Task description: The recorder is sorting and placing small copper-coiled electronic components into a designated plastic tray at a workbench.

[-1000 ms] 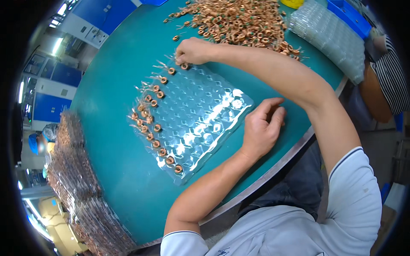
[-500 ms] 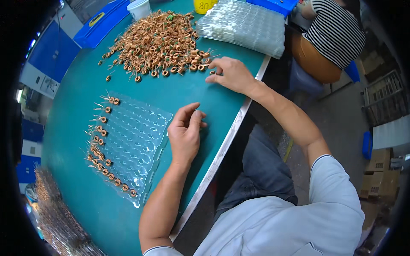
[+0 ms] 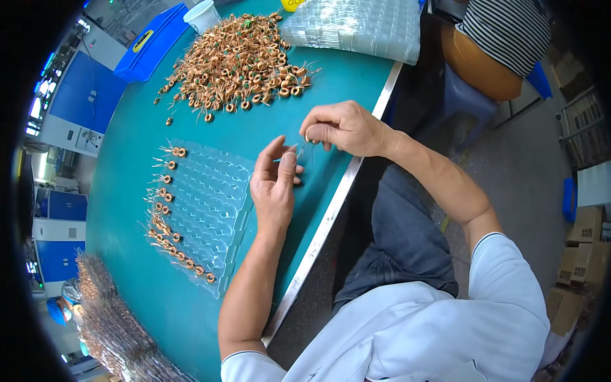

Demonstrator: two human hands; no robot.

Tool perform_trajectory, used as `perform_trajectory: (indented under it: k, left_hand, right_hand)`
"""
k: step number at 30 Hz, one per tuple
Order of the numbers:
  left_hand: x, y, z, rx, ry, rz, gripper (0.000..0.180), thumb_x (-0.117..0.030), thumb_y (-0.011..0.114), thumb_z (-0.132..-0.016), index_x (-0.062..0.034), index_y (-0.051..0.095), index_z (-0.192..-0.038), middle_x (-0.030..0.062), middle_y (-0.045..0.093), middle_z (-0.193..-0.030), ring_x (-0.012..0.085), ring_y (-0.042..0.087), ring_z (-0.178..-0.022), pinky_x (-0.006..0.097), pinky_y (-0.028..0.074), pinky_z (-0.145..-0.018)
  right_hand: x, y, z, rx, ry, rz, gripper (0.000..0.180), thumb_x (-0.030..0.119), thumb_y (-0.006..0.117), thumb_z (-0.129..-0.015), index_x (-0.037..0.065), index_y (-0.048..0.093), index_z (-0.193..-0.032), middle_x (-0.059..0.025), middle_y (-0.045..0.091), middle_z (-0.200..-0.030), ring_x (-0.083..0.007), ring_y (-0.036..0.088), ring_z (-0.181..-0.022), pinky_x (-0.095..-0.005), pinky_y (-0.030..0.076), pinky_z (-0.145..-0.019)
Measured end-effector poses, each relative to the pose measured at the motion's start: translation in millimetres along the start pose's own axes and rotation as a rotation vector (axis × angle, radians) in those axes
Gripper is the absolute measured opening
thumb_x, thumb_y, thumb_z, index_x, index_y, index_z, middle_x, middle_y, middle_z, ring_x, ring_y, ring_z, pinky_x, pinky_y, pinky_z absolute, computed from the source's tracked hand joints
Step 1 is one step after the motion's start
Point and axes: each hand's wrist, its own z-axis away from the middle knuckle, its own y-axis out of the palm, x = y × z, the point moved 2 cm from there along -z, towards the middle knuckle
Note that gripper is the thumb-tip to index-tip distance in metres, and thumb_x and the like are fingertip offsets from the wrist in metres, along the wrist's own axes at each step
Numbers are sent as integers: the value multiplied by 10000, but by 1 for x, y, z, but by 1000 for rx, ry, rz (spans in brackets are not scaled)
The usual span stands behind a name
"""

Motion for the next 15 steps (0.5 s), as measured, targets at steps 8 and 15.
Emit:
perform_trajectory:
  k: [8, 15]
  left_hand:
    - [4, 2, -1, -47, 20, -200, 165, -152, 652, -948, -4, 717, -917, 67, 619, -770, 124, 562, -660, 264, 448, -583]
    - [-6, -1, 4, -98, 236, -325, 117, -121, 698, -903, -12, 726, -868, 57, 559, -778, 154, 527, -715, 284, 421, -624]
  right_hand:
    - [-13, 9, 8, 143, -193, -23, 262, 176, 782, -833, 26, 697, -1031, -14, 658, -786, -62, 607, -709, -241, 489, -613]
    - [-25, 12, 10, 1, -191, 161, 223, 124, 786, -814, 15, 669, -969, -57, 695, -818, -106, 634, -691, -264, 495, -597]
